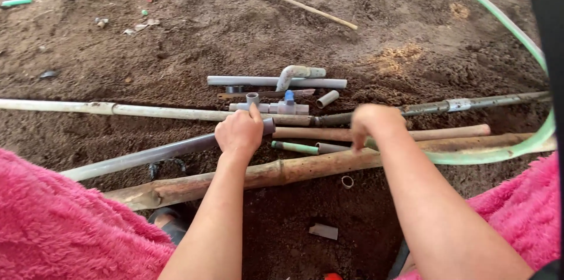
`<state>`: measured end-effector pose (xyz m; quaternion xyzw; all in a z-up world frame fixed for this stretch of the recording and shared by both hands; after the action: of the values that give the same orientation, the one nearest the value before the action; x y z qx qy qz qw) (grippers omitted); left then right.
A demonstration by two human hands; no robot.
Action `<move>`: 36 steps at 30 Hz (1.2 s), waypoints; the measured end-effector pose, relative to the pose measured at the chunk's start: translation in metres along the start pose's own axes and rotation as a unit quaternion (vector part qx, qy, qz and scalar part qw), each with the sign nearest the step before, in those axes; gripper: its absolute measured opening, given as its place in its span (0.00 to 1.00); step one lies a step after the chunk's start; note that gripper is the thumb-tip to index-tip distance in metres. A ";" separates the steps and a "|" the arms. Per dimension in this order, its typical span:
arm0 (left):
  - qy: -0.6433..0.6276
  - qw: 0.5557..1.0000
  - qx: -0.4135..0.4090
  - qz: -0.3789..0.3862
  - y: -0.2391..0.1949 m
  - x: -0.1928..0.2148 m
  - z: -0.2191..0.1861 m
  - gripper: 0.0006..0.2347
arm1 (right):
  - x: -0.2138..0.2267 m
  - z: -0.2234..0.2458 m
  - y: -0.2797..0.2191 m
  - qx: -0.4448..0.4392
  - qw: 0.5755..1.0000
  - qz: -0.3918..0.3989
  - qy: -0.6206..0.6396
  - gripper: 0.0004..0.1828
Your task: The person sits on the ground and assembles a plumbing system by connecting various PVC pipes and fittings. They attach a blue valve to a pipe, insert a wooden stick into a fitting, and connect a long green hose to the assembly.
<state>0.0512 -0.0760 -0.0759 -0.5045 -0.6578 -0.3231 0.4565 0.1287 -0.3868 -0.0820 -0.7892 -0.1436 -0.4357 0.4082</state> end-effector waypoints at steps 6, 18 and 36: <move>-0.013 1.000 -0.001 0.010 0.009 -0.020 -0.004 0.30 | -0.033 -0.041 0.018 0.140 0.966 0.122 -0.180 0.53; -0.046 0.999 -0.011 0.026 0.001 -0.016 -0.007 0.28 | -0.011 0.007 -0.049 0.328 0.909 -0.136 0.217 0.25; -0.036 0.996 -0.019 0.077 0.015 -0.031 0.008 0.28 | -0.049 0.053 -0.088 0.495 0.827 0.040 0.264 0.17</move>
<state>0.0657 -0.0761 -0.1086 -0.5736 -0.6266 -0.2812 0.4465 0.0794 -0.2844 -0.0907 -0.3408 -0.1952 -0.4814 0.7836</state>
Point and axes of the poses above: each hand's wrist, its own y-axis towards the middle knuckle, its own x-axis out of the back of the hand, z = x × y, the point moved 3 cm from there along y, towards the middle knuckle, and after that the axes turned 6 degrees about -x, right-handed, at the moved point
